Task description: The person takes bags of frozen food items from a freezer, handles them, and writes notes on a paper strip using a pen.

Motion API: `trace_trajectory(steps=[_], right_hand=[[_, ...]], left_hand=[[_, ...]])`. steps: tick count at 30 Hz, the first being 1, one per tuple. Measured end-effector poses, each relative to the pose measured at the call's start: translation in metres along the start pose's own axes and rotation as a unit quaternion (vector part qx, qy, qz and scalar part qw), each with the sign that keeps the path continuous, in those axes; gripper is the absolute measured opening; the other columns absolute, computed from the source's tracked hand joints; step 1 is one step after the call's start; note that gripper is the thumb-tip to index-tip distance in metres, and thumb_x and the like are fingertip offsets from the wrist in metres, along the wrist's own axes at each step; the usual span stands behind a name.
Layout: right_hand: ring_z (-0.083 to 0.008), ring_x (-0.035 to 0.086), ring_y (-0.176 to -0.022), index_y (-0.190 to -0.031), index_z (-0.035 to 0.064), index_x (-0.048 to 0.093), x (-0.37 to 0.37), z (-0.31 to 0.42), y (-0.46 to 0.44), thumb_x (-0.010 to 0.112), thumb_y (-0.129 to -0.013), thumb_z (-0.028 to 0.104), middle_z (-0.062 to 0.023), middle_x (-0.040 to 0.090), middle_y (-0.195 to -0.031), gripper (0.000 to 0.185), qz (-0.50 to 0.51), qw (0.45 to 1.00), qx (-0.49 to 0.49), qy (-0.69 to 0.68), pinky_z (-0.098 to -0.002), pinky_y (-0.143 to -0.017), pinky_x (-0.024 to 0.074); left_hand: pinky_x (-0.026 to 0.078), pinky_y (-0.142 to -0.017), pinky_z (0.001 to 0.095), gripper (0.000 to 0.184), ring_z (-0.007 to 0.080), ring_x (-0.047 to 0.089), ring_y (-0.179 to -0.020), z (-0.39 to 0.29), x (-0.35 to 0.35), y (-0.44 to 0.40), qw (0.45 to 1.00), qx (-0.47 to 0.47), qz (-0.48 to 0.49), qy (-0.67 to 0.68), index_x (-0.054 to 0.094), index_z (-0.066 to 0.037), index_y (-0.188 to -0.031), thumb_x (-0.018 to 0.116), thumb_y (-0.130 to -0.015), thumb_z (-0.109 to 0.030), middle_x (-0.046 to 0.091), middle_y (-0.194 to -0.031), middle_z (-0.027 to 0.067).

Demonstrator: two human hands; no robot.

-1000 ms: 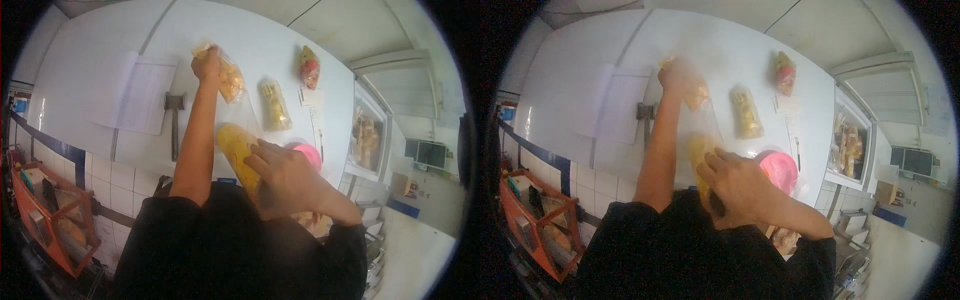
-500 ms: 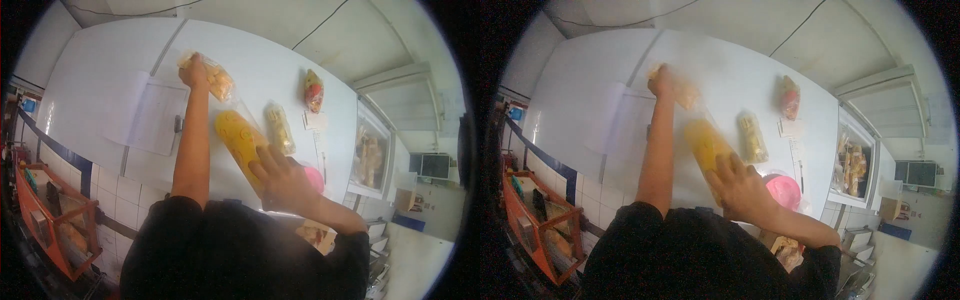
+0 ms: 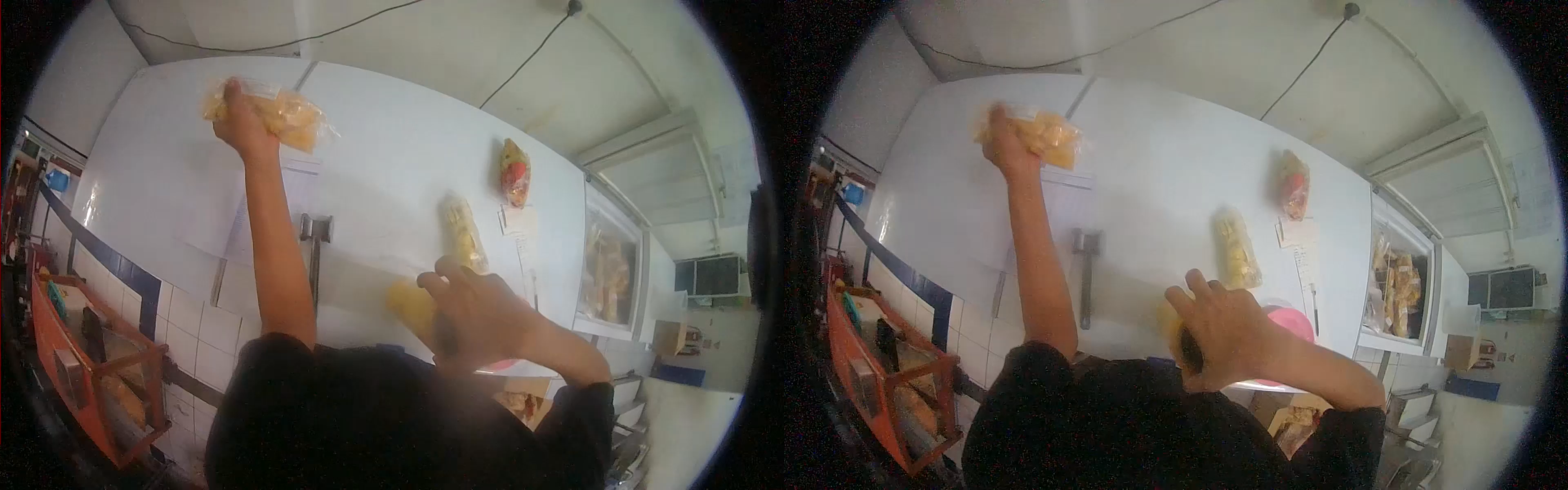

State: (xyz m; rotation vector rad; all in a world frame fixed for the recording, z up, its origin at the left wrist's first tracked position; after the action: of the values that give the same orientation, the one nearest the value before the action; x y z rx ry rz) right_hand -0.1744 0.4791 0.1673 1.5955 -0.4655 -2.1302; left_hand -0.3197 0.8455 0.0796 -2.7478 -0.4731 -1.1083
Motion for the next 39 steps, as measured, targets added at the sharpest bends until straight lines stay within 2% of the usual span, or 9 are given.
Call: trace_trajectory(steps=[12,19,22,24,26,28,31,35,39], right_hand=[[-0.0473,0.050,-0.129,-0.153,-0.0018,0.034,0.010,0.002,0.053,0.090,-0.067,0.053,-0.0289,0.049,-0.137,0.117,-0.228,0.973,-0.017,-0.027,-0.0556,-0.110,0.0425],[-0.0404,0.042,-0.146,-0.158,-0.0018,0.030,0.016,0.051,0.087,0.086,-0.082,0.045,-0.0277,0.040,-0.157,0.106,-0.469,0.777,-0.228,-0.351,-0.0442,-0.118,0.0344],[-0.0360,0.047,-0.143,-0.157,-0.0019,0.031,0.057,0.052,0.110,0.073,-0.095,0.031,-0.0280,0.045,-0.154,0.082,-0.369,0.758,-0.206,-0.497,-0.0412,-0.116,0.0372],[-0.0375,0.068,-0.107,-0.155,0.0016,0.036,0.087,0.037,0.156,0.056,-0.105,0.023,-0.0289,0.059,-0.136,0.057,-0.555,0.696,-0.196,-0.412,-0.0449,-0.092,0.0559],[-0.0326,0.067,-0.109,-0.154,0.0010,0.037,0.128,0.016,0.197,0.052,-0.108,0.028,-0.0249,0.059,-0.137,0.056,-0.529,0.655,-0.150,-0.518,-0.0411,-0.095,0.0546],[-0.0159,0.066,-0.092,-0.150,0.0015,0.041,0.174,-0.009,0.232,0.036,-0.113,0.037,-0.0137,0.063,-0.122,0.052,-0.484,0.538,-0.084,-0.685,-0.0280,-0.076,0.0559],[-0.0090,0.060,-0.076,-0.139,0.0033,0.052,0.238,-0.056,0.291,0.031,-0.113,0.043,-0.0074,0.065,-0.106,0.052,-0.550,0.495,0.063,-0.670,-0.0224,-0.061,0.0498],[-0.0099,0.057,-0.067,-0.130,0.0045,0.059,0.324,-0.112,0.315,0.030,-0.112,0.048,-0.0054,0.065,-0.099,0.055,-0.436,0.451,0.176,-0.758,-0.0250,-0.056,0.0466],[-0.0109,0.059,-0.073,-0.132,0.0035,0.057,0.380,-0.146,0.326,0.031,-0.110,0.053,-0.0062,0.065,-0.102,0.060,-0.332,0.462,0.218,-0.793,-0.0255,-0.061,0.0481]], left_hand=[[0.058,-0.084,0.0396,0.035,0.0234,0.066,-0.093,-0.103,-0.011,0.143,0.977,-0.141,0.127,0.101,0.056,-0.007,-0.126,0.063,-0.103,-0.033,0.064,-0.108,0.0100],[0.059,-0.086,0.0410,0.049,0.0227,0.065,-0.088,-0.191,0.000,0.302,0.969,0.034,0.206,-0.133,0.054,0.001,-0.126,0.045,-0.109,-0.045,0.063,-0.108,0.0163],[0.056,-0.096,0.0441,0.058,0.0233,0.063,-0.105,-0.207,0.000,0.348,0.964,0.125,0.164,-0.166,0.043,-0.003,-0.143,0.046,-0.107,-0.049,0.058,-0.125,0.0175],[0.056,-0.099,0.0452,0.060,0.0263,0.063,-0.110,-0.202,0.001,0.395,0.972,0.068,0.136,-0.181,0.037,-0.004,-0.149,0.047,-0.106,-0.045,0.056,-0.132,0.0192],[0.056,-0.100,0.0485,0.061,0.0354,0.062,-0.116,-0.185,0.006,0.444,0.956,0.070,0.257,-0.123,0.029,-0.004,-0.153,0.050,-0.104,-0.035,0.053,-0.138,0.0233],[0.058,-0.094,0.0469,0.068,0.0369,0.064,-0.110,-0.158,0.004,0.492,0.943,0.056,0.317,-0.083,0.030,-0.002,-0.151,0.056,-0.098,-0.035,0.053,-0.135,0.0249],[0.060,-0.083,0.0461,0.077,0.0385,0.066,-0.100,-0.133,-0.004,0.566,0.911,0.037,0.410,-0.032,0.036,0.001,-0.147,0.069,-0.087,-0.032,0.056,-0.127,0.0269],[0.052,-0.072,0.0335,0.023,0.0246,0.064,-0.079,-0.100,-0.009,0.634,0.754,0.140,0.626,-0.143,0.064,0.005,-0.102,0.063,-0.093,-0.016,0.063,-0.097,0.0189],[0.045,-0.066,0.0322,0.023,0.0204,0.057,-0.071,-0.059,-0.021,0.671,0.772,0.087,0.589,-0.221,0.062,0.004,-0.083,0.056,-0.100,-0.011,0.060,-0.080,0.0129]])
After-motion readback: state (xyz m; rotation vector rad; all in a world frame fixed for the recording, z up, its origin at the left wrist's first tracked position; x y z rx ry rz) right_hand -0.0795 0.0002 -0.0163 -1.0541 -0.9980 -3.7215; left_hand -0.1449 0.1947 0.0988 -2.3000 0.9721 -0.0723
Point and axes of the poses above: each hand's wrist, its own y-axis away from the middle knuckle, its own x-axis out of the palm, z = x × y, the point moved 6 cm from there along -y, towards the middle knuckle
